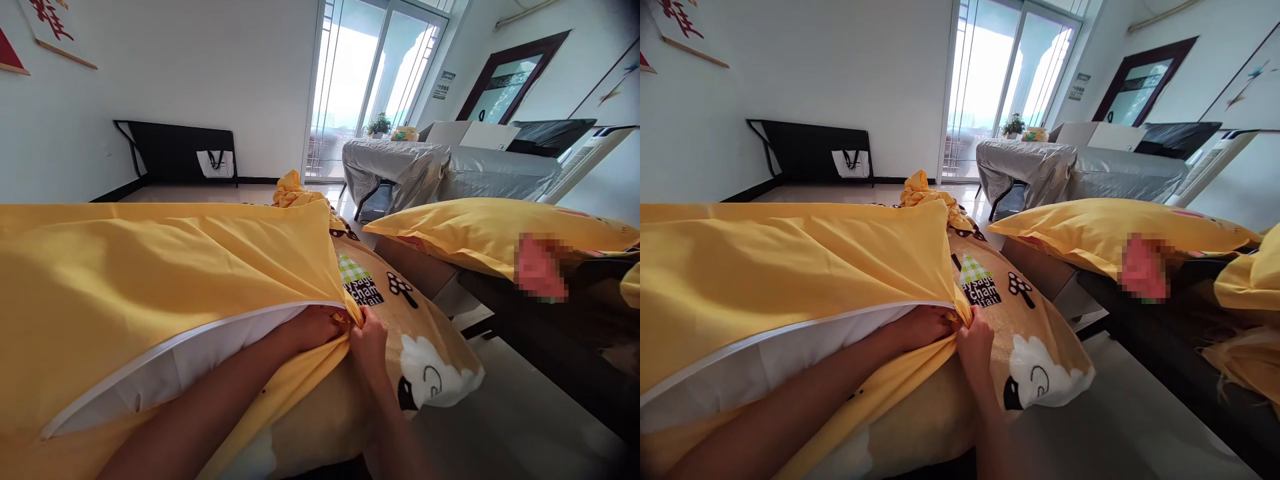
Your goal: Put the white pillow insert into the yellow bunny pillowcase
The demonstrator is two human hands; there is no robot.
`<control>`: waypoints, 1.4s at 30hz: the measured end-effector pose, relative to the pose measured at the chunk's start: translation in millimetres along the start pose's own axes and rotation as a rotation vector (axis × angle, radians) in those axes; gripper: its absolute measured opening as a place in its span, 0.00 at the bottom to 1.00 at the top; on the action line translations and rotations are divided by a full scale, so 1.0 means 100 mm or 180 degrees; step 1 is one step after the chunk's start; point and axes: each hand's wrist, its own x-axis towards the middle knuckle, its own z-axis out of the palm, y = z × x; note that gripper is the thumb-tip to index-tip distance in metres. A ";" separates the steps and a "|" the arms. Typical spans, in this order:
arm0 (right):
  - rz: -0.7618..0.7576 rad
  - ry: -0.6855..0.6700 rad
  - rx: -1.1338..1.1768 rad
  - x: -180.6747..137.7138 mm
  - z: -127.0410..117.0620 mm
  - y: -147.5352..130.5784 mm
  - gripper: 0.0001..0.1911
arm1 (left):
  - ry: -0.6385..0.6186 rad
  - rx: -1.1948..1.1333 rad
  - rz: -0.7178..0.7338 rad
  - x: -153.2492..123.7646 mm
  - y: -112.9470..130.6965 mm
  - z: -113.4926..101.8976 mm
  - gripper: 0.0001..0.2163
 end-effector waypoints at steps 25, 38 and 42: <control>0.0204 0.0184 0.0971 0.01 0.09 0.02 0.14 | 0.0257 -0.1703 -0.0283 -0.01 -0.05 -0.08 0.06; 0.0216 0.0084 0.0660 0.00 0.04 0.00 0.15 | 0.0659 -0.2272 -0.0471 -0.04 0.04 -0.09 0.11; 0.0054 0.0246 0.0288 0.01 0.04 0.04 0.16 | 0.0653 -0.2285 -0.0425 -0.05 0.05 -0.10 0.11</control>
